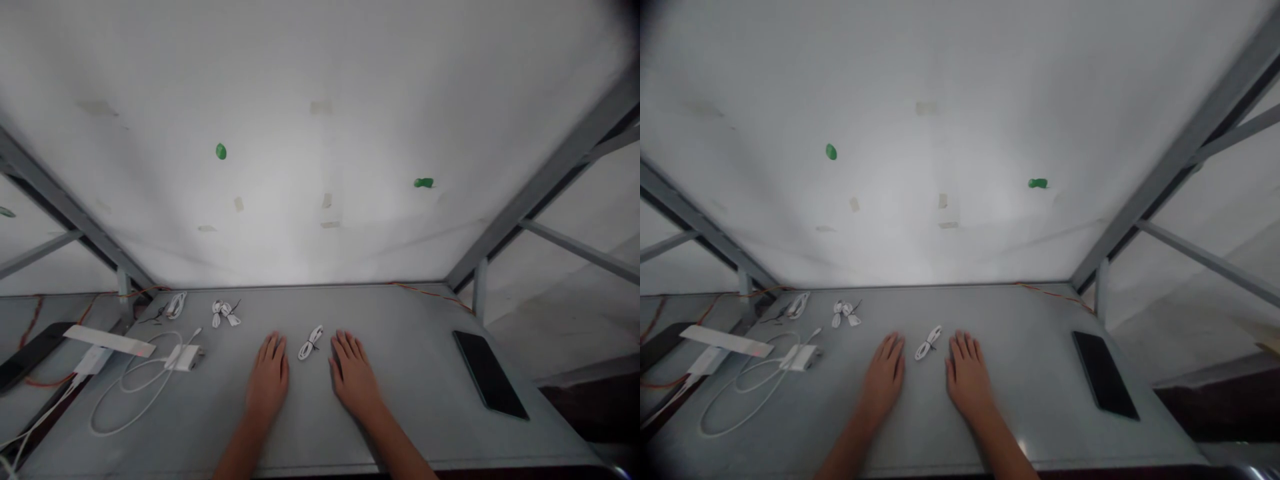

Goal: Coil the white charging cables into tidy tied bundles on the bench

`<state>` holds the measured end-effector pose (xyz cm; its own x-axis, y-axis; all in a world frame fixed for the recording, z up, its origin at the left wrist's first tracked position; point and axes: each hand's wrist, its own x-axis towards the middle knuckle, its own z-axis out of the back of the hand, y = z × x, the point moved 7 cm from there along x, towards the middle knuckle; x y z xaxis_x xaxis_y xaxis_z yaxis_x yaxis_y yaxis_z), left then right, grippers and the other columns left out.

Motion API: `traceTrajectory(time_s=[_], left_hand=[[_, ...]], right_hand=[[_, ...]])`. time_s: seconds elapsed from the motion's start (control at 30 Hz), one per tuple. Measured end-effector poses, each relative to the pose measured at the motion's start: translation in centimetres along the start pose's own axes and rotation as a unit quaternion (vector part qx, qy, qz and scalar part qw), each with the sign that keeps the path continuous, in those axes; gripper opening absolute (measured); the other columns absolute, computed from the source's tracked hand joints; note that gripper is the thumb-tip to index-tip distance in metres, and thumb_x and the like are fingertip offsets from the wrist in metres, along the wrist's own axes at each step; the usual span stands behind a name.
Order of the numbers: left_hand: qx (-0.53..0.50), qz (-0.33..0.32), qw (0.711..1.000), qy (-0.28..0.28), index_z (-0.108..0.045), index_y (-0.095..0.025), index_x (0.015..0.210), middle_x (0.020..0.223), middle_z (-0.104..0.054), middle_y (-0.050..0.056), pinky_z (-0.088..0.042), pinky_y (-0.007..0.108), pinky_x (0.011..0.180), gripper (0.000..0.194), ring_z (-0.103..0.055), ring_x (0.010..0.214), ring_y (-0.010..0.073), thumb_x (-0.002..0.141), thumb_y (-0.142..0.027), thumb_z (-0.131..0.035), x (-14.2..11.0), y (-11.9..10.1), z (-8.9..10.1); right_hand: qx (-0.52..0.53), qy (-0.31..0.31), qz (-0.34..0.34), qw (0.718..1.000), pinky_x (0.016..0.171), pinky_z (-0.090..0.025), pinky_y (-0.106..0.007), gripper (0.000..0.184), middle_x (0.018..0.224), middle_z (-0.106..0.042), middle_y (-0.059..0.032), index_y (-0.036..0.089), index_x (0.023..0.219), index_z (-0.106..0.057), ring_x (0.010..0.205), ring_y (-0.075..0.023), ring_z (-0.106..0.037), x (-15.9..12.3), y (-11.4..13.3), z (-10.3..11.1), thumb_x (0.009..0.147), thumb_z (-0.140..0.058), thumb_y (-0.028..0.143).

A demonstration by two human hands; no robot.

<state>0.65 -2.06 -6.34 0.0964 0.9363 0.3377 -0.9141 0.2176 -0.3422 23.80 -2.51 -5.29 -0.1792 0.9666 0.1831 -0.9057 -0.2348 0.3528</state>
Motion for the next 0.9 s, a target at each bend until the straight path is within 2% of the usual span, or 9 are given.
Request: traceTrajectory(time_s=[0.1,0.37,0.57,0.9], left_hand=[[0.004,0.003,1.000,0.004,-0.063,-0.018,0.145,0.157,-0.057,0.012,-0.046,0.051,0.120,0.047,-0.049,0.149,0.0301,0.106,-0.028,-0.039,0.02,-0.01,-0.02],[0.008,0.000,1.000,0.004,-0.062,-0.017,0.146,0.158,-0.057,0.012,-0.045,0.049,0.121,0.047,-0.049,0.149,0.0299,0.107,-0.028,-0.039,-0.05,0.01,0.02],[-0.004,0.005,1.000,0.006,-0.063,-0.018,0.147,0.158,-0.057,0.012,-0.046,0.051,0.121,0.047,-0.050,0.148,0.0302,0.106,-0.027,-0.040,0.01,-0.04,0.13],[0.000,0.001,1.000,-0.003,-0.064,-0.021,0.145,0.156,-0.059,0.010,-0.045,0.051,0.121,0.046,-0.049,0.149,0.0294,0.105,-0.027,-0.041,0.03,0.04,0.03]], right_hand=[[-0.004,0.007,0.000,1.000,0.129,-0.031,-0.057,0.054,0.166,-0.044,-0.0118,0.016,0.155,-0.056,0.156,-0.0337,-0.038,0.02,-0.02,-0.10,0.105,-0.042,0.031],[0.004,-0.009,0.002,1.000,0.128,-0.031,-0.058,0.053,0.166,-0.045,-0.0101,0.021,0.155,-0.056,0.155,-0.0337,-0.039,-0.05,0.02,0.02,0.105,-0.043,0.032],[-0.004,0.000,0.001,1.000,0.129,-0.031,-0.057,0.053,0.166,-0.044,-0.0112,0.016,0.154,-0.057,0.156,-0.0337,-0.039,-0.06,0.03,0.05,0.105,-0.043,0.032],[-0.009,-0.019,0.007,1.000,0.128,-0.032,-0.056,0.052,0.165,-0.047,-0.0093,0.020,0.153,-0.058,0.155,-0.0320,-0.041,-0.11,-0.23,-0.24,0.105,-0.043,0.031]])
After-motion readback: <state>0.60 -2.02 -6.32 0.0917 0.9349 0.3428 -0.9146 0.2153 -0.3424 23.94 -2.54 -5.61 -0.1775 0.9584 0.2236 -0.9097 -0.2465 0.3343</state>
